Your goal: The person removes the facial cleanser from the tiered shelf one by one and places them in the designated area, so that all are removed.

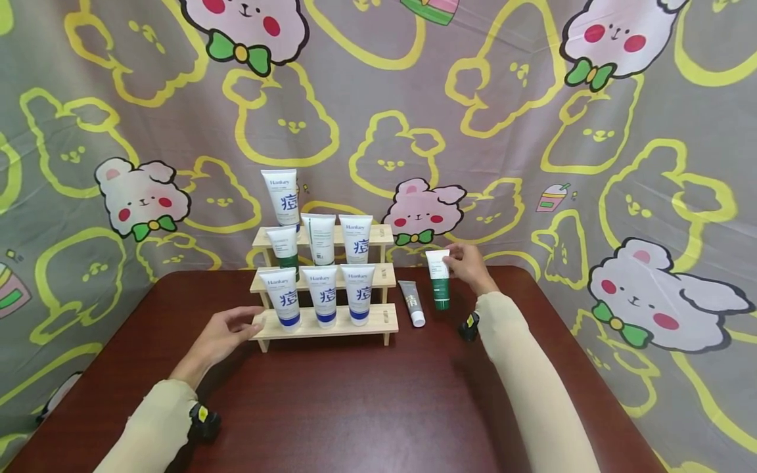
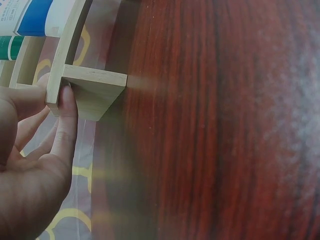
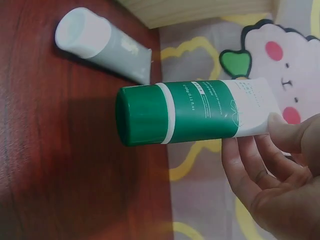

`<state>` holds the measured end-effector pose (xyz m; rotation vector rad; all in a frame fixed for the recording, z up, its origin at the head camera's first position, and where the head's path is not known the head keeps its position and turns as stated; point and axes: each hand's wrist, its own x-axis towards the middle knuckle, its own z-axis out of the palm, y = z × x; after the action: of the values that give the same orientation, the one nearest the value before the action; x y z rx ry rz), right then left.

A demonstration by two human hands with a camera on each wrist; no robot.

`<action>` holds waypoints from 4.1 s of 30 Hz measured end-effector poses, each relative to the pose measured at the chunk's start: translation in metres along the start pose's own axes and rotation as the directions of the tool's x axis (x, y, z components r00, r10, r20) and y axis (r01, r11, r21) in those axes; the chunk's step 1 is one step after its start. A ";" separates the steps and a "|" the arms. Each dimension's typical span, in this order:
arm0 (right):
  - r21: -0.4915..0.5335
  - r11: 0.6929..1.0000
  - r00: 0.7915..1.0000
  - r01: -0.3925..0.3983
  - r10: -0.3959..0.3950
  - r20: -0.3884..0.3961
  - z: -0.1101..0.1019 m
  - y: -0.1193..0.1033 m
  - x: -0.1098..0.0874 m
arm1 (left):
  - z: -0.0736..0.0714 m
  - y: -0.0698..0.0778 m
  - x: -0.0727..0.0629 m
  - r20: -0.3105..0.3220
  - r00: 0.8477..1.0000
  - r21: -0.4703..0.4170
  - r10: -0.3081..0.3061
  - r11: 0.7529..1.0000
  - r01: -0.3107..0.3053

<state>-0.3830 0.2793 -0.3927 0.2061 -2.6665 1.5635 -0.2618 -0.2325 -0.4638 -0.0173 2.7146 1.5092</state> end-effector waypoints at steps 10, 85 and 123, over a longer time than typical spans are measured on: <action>-0.023 0.999 0.999 -0.040 0.041 0.016 0.001 0.018 -0.004 | 0.001 0.000 0.001 -0.003 1.000 0.005 0.009 1.000 -0.009; -0.132 0.975 0.982 -0.176 0.183 0.043 0.033 0.066 -0.004 | 0.001 -0.002 -0.001 -0.007 1.000 -0.002 0.006 1.000 -0.006; 0.005 0.995 0.994 -0.103 0.103 -0.024 0.012 0.025 0.002 | 0.003 -0.002 0.001 -0.005 1.000 0.002 0.014 1.000 -0.014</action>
<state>-0.3877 0.2808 -0.4203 0.0499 -2.6962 1.5873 -0.2626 -0.2310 -0.4671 -0.0017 2.7252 1.5125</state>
